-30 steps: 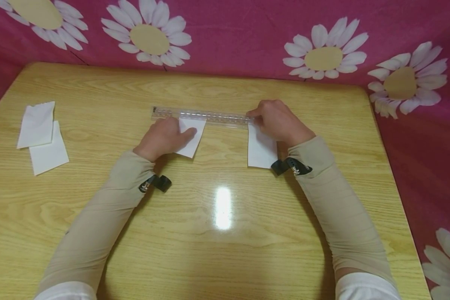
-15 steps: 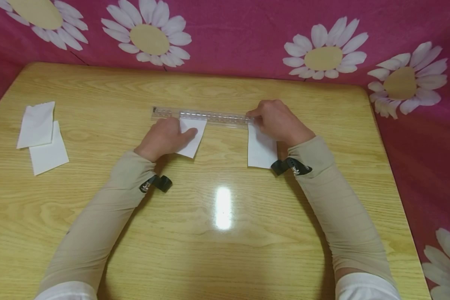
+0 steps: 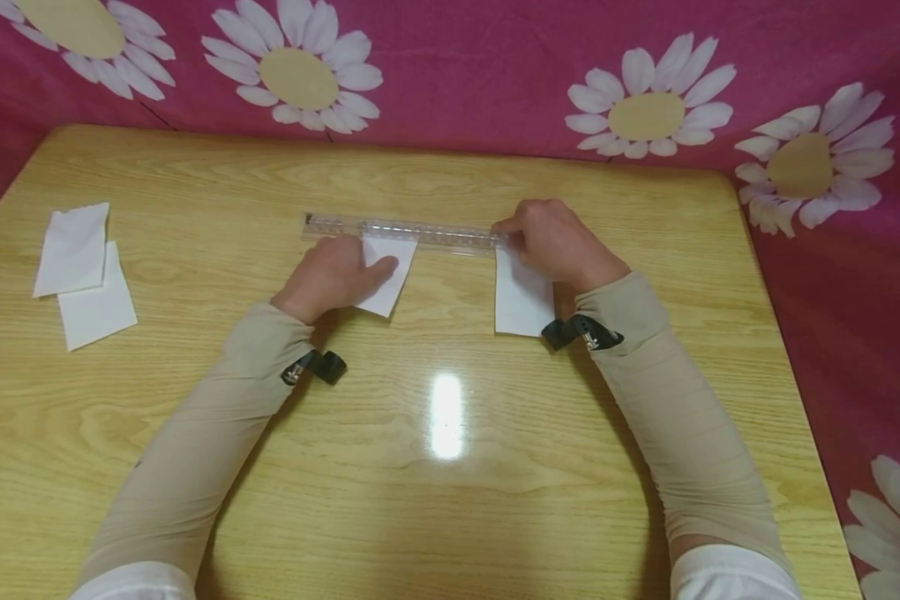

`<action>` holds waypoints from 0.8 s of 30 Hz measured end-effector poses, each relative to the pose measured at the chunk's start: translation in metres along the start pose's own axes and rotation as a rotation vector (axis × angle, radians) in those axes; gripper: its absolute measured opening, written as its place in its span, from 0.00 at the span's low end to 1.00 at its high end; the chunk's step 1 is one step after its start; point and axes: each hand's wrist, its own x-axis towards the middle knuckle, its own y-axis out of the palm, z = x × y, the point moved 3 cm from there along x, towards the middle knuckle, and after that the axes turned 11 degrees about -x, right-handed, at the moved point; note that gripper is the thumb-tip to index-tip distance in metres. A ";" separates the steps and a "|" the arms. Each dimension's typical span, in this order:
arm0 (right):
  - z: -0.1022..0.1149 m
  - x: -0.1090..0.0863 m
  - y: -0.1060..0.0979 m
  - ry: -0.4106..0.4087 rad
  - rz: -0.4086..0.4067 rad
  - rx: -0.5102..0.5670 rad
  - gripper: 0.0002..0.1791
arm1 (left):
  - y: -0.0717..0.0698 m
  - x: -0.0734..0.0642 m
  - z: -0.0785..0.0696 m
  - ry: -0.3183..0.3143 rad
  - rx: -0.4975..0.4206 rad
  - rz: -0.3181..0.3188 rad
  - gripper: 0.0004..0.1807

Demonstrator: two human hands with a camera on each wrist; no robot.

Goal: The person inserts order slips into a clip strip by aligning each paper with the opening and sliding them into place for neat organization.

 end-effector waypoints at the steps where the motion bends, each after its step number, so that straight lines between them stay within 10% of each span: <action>1: 0.000 0.000 0.000 -0.001 -0.001 0.000 0.19 | 0.000 0.000 0.000 0.002 0.000 0.001 0.27; 24: -0.001 0.001 0.001 -0.003 -0.007 0.000 0.19 | 0.003 0.002 -0.002 0.019 0.002 0.001 0.27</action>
